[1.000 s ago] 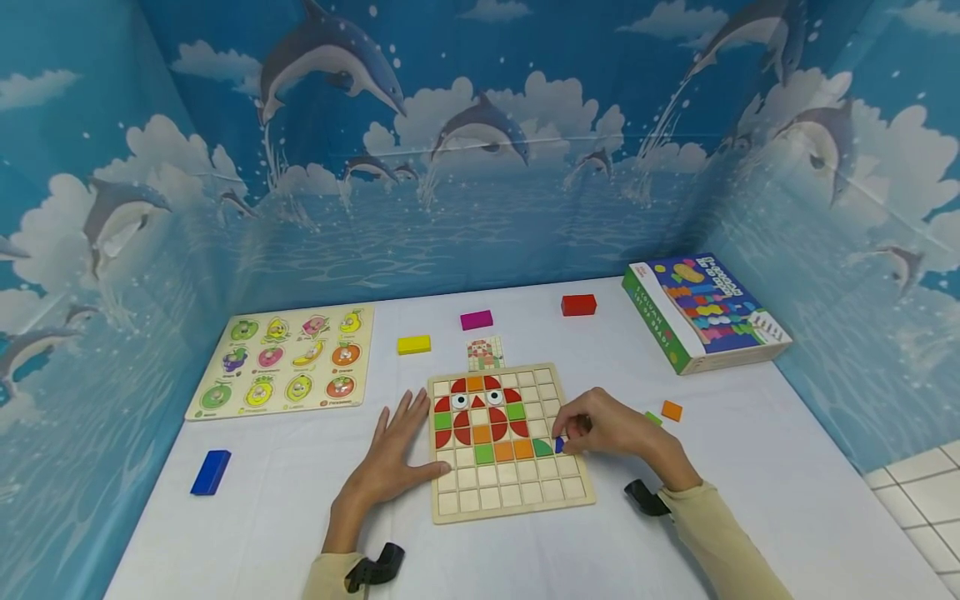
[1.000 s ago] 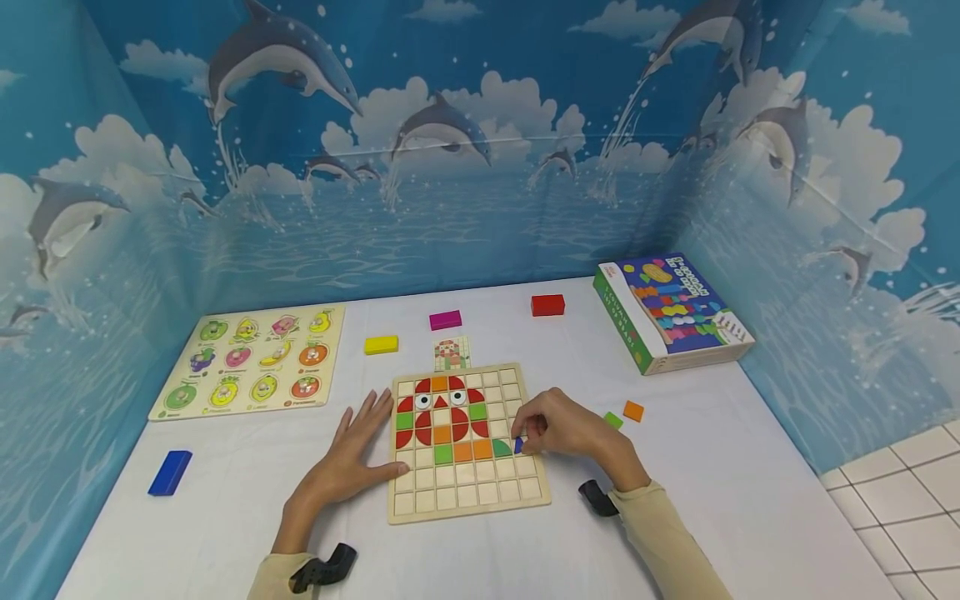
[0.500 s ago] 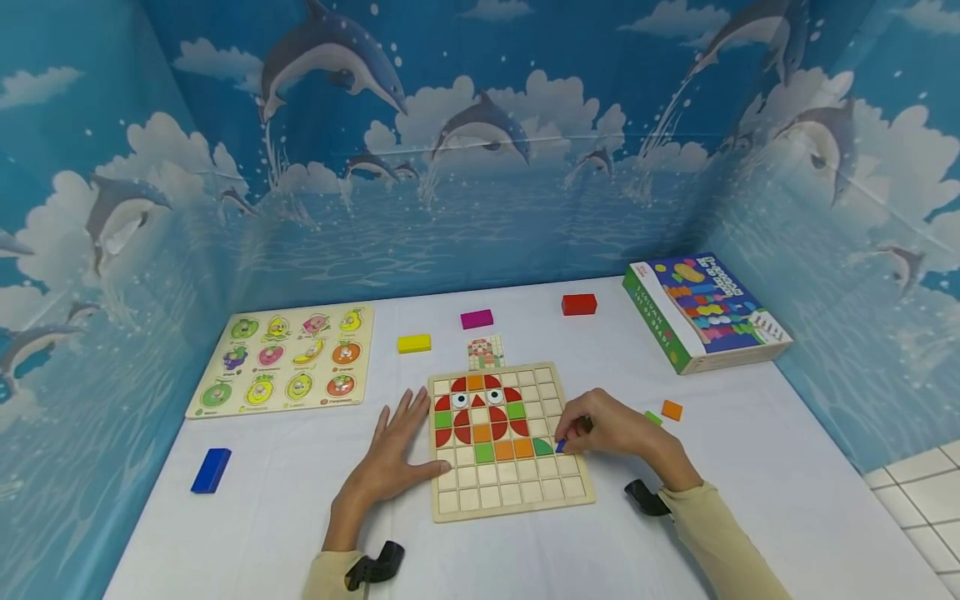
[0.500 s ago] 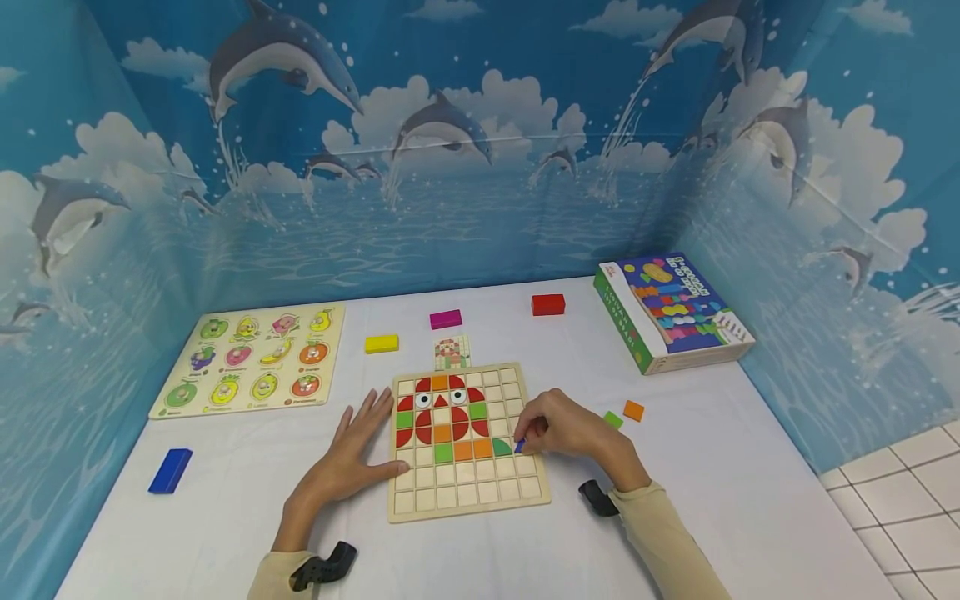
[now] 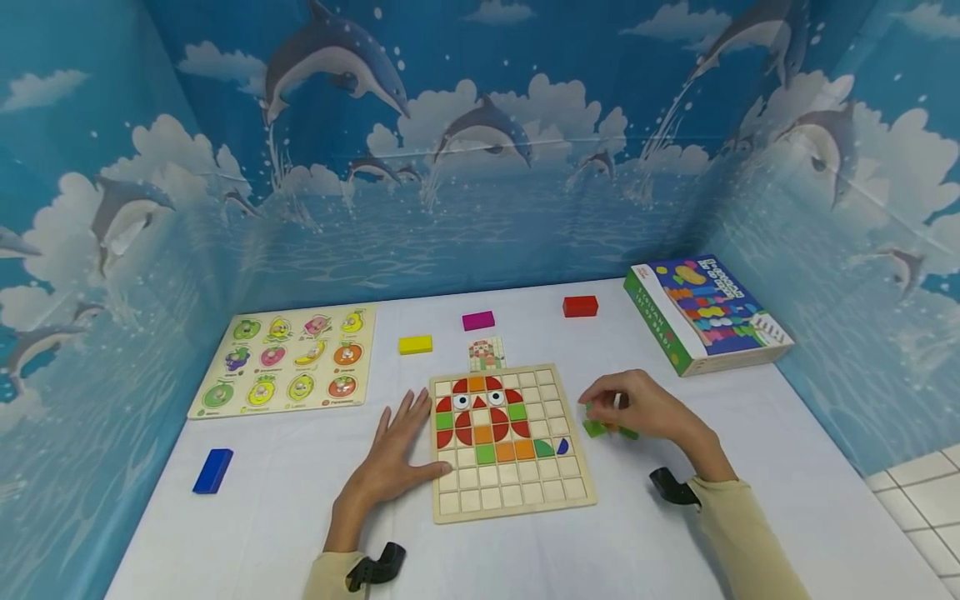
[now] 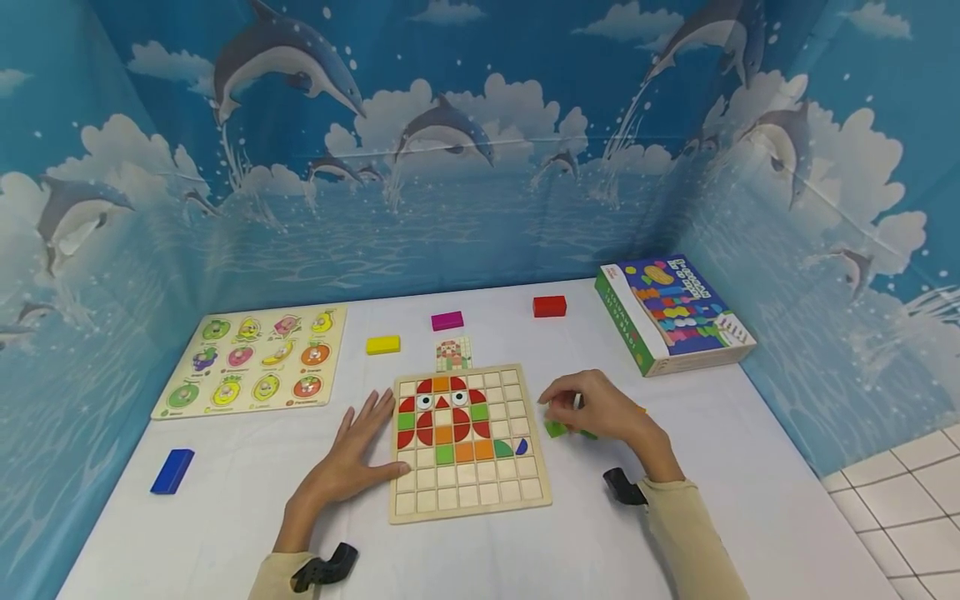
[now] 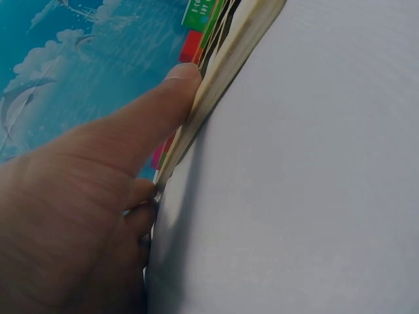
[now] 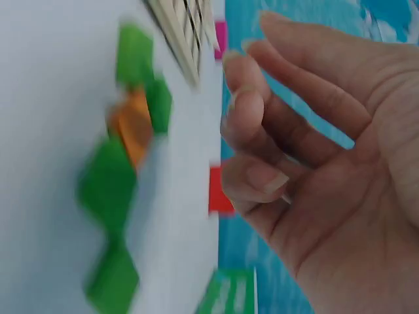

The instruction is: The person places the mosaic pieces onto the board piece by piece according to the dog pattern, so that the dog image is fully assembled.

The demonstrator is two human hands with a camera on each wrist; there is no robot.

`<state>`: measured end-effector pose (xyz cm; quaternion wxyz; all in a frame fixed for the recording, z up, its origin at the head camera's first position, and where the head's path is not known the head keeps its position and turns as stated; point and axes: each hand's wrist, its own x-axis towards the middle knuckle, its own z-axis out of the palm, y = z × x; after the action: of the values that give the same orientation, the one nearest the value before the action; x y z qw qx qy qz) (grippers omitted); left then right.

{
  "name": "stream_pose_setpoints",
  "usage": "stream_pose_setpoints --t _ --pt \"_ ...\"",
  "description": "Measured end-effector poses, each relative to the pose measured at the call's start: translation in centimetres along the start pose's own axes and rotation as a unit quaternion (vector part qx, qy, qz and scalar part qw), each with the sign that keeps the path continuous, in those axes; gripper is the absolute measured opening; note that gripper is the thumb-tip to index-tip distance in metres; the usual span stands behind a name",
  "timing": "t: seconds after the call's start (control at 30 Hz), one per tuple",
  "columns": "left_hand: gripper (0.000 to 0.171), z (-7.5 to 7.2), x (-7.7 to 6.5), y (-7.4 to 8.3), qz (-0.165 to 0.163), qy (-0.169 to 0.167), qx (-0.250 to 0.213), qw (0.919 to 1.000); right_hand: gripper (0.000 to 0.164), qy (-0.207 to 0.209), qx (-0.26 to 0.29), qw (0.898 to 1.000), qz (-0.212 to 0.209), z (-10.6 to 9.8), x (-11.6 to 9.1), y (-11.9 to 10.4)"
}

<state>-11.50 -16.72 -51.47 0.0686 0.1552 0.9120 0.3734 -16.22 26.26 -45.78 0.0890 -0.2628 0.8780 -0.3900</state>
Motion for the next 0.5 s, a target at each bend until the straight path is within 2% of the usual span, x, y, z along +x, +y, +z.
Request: stream_pose_setpoints --t 0.13,0.3,0.5 --pt "0.113 0.0 0.0 0.2 -0.016 -0.008 0.004 0.9998 0.027 0.049 -0.025 0.998 0.033 -1.8 -1.1 1.7" --pt "0.113 -0.2 -0.1 0.2 -0.013 -0.007 0.006 0.9999 0.037 0.035 0.000 0.997 0.062 -2.7 -1.9 3.7" --pt "0.113 0.0 -0.1 0.0 0.006 0.006 -0.004 0.9999 0.039 0.032 0.014 0.998 0.050 -1.6 -1.9 4.9"
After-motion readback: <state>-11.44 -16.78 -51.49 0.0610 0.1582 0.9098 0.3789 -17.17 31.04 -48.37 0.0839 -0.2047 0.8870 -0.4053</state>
